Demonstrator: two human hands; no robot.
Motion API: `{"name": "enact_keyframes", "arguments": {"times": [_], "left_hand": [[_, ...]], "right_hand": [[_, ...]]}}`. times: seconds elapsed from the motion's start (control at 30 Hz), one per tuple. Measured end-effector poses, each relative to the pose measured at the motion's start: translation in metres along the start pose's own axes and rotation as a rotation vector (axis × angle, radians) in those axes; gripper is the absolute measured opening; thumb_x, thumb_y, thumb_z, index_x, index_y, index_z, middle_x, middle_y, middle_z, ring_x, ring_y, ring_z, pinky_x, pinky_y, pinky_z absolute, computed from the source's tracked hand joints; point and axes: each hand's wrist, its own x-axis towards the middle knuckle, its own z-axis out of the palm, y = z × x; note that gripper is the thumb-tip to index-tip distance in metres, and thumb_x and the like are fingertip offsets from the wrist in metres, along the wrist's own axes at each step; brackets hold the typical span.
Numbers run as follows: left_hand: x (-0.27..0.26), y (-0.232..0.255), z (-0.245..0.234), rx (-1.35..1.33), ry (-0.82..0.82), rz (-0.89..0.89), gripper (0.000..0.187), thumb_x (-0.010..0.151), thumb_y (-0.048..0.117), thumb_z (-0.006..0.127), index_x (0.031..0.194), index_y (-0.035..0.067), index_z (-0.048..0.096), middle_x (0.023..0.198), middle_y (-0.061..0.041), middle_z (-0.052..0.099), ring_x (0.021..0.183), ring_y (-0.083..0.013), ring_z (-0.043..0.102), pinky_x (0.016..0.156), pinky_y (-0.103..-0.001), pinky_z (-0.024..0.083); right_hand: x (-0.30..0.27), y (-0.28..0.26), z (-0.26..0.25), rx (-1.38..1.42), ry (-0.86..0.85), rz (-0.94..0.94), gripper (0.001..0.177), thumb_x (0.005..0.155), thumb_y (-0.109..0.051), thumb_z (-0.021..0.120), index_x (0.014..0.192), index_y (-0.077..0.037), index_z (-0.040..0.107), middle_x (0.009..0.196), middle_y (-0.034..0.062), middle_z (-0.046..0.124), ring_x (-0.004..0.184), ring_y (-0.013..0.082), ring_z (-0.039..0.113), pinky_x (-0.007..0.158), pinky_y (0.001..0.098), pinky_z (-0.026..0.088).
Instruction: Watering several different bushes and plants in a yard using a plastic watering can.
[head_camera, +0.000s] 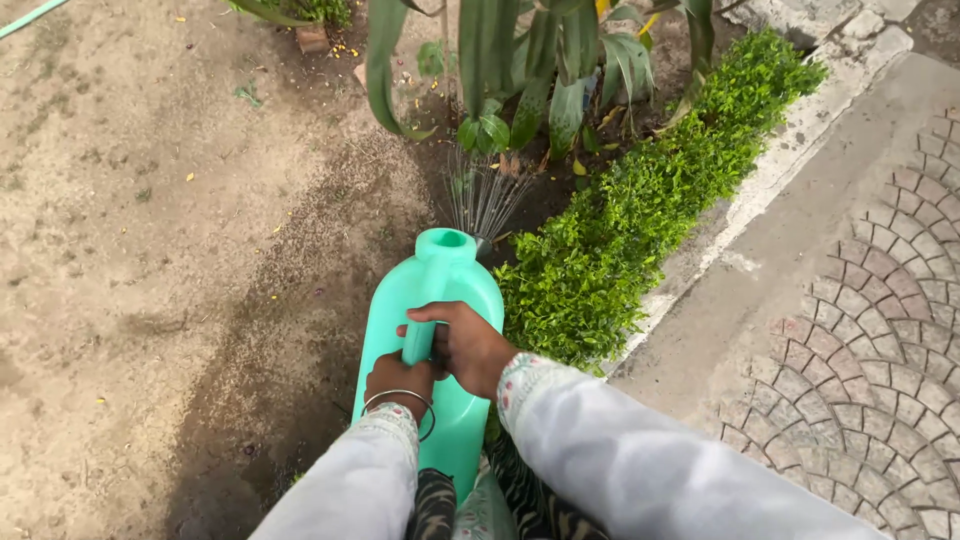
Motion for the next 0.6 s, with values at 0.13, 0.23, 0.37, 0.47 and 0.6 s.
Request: {"name": "enact_keyframes", "arguments": {"times": [0.13, 0.23, 0.37, 0.47, 0.6], "left_hand": [[0.009, -0.004, 0.011, 0.006, -0.012, 0.011, 0.036, 0.069, 0.037, 0.075, 0.091, 0.011, 0.087, 0.096, -0.02, 0.081, 0.092, -0.0352, 0.078, 0.086, -0.046, 0.058], [0.016, -0.012, 0.024, 0.134, 0.048, -0.003, 0.046, 0.064, 0.039, 0.083, 0.096, 0.007, 0.083, 0.101, -0.022, 0.078, 0.098, -0.038, 0.074, 0.09, -0.047, 0.057], [0.016, -0.013, 0.04, 0.174, 0.104, -0.021, 0.068, 0.061, 0.044, 0.087, 0.12, 0.015, 0.073, 0.11, -0.022, 0.074, 0.107, -0.0377, 0.071, 0.095, -0.046, 0.055], [0.014, -0.009, 0.043, 0.162, 0.069, -0.084, 0.063, 0.063, 0.047, 0.083, 0.116, 0.012, 0.078, 0.109, -0.02, 0.078, 0.107, -0.0361, 0.074, 0.096, -0.045, 0.058], [0.015, 0.0, 0.045, 0.105, 0.189, -0.099, 0.068, 0.077, 0.058, 0.076, 0.111, -0.001, 0.076, 0.11, -0.028, 0.073, 0.105, -0.045, 0.071, 0.089, -0.051, 0.058]], "right_hand": [[0.01, 0.004, -0.016, -0.089, -0.035, -0.035, 0.036, 0.085, -0.031, 0.073, 0.113, -0.01, 0.061, 0.102, 0.0025, 0.07, 0.086, 0.0208, 0.058, 0.065, 0.0366, 0.038], [0.018, 0.023, -0.026, -0.121, -0.027, -0.231, 0.041, 0.086, -0.01, 0.07, 0.124, -0.011, 0.056, 0.105, 0.008, 0.071, 0.094, 0.0216, 0.067, 0.066, 0.0368, 0.051], [0.013, 0.034, -0.031, -0.113, 0.098, -0.226, 0.04, 0.092, -0.009, 0.067, 0.129, -0.007, 0.053, 0.106, 0.0139, 0.073, 0.09, 0.025, 0.067, 0.065, 0.0372, 0.049], [0.007, 0.028, -0.027, -0.282, 0.189, -0.266, 0.039, 0.092, -0.009, 0.068, 0.129, -0.006, 0.055, 0.108, 0.0109, 0.073, 0.093, 0.0214, 0.067, 0.073, 0.0367, 0.051], [-0.004, 0.005, -0.015, -0.388, 0.157, -0.34, 0.038, 0.092, -0.01, 0.068, 0.127, -0.005, 0.054, 0.105, 0.0075, 0.073, 0.097, 0.0193, 0.069, 0.084, 0.0367, 0.055]]}}
